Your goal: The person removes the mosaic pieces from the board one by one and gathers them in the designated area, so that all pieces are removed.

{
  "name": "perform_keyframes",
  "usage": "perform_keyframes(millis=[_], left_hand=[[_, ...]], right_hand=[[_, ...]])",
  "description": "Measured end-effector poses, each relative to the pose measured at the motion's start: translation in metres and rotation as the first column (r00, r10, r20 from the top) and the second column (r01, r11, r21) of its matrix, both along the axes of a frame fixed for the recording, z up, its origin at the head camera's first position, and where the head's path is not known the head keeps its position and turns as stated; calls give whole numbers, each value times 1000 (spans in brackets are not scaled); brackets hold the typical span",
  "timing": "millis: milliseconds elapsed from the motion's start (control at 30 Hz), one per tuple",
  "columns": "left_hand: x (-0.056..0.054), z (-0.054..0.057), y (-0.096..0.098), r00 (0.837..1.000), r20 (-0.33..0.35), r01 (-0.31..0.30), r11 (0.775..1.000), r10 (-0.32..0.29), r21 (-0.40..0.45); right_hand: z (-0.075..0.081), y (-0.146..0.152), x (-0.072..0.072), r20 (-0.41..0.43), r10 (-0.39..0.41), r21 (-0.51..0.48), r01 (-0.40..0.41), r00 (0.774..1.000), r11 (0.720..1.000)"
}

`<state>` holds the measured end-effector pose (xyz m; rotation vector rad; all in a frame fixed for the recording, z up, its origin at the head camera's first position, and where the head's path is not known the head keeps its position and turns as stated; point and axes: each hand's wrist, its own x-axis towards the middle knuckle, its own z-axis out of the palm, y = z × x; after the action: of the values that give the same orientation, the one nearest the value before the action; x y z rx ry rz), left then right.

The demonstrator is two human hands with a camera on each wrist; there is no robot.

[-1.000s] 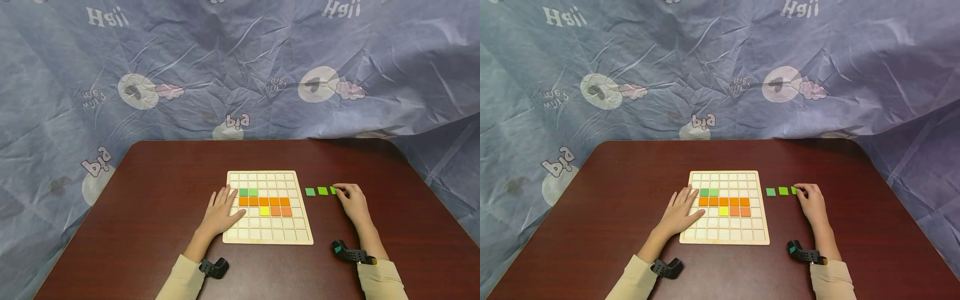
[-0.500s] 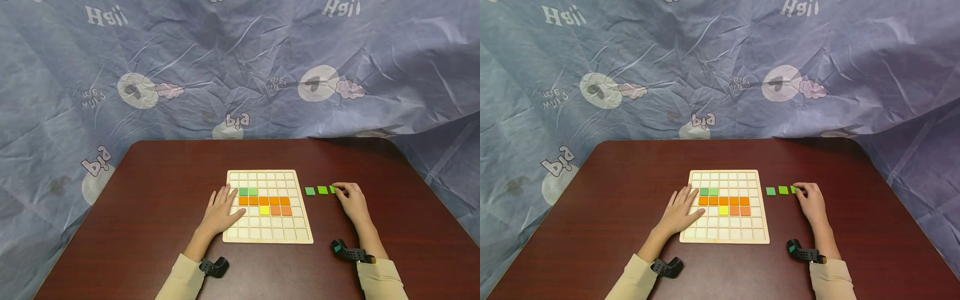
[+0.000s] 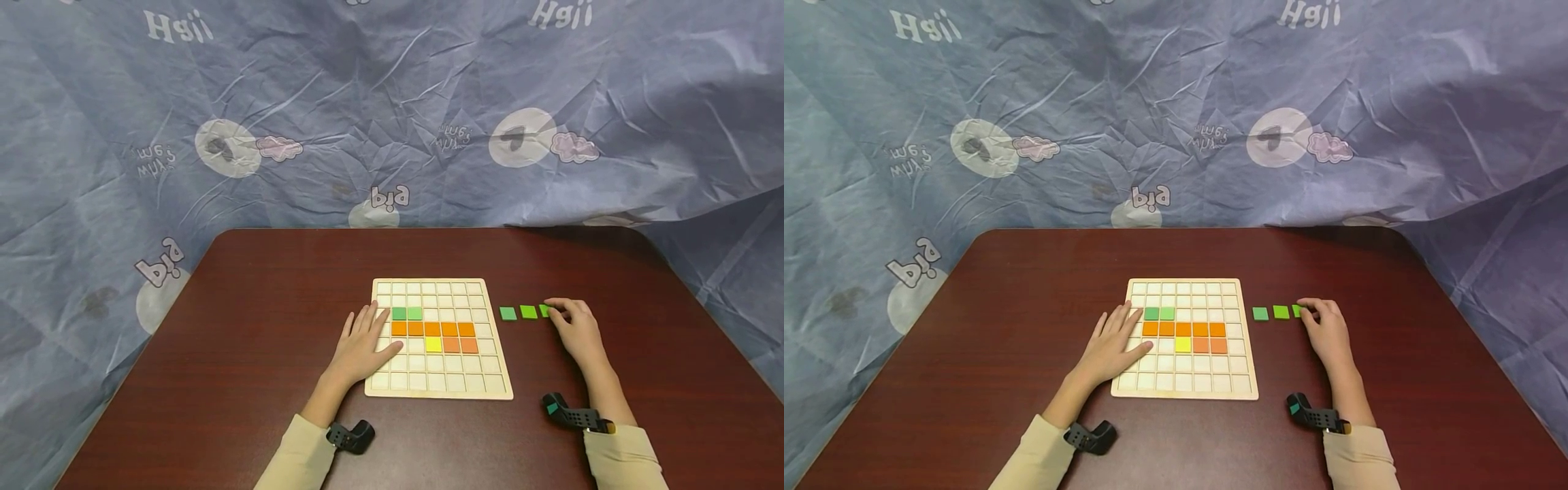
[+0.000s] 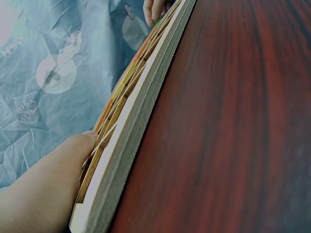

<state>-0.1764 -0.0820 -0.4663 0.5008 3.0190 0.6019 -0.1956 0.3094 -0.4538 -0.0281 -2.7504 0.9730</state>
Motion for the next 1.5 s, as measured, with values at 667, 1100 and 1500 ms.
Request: perform_keyframes(millis=[667, 1100, 1500], left_hand=[[0, -2, 1, 1000, 2, 15, 1000, -15, 15], [-2, 1, -2, 1000, -2, 10, 1000, -10, 10], [-1, 2, -1, 1000, 1, -3, 1000, 3, -2]], right_hand=[[50, -73, 13, -136, 37, 63, -28, 990, 998], [62, -151, 8, -81, 163, -6, -164, 983, 986], [27, -206, -6, 52, 193, -116, -186, 980, 976]])
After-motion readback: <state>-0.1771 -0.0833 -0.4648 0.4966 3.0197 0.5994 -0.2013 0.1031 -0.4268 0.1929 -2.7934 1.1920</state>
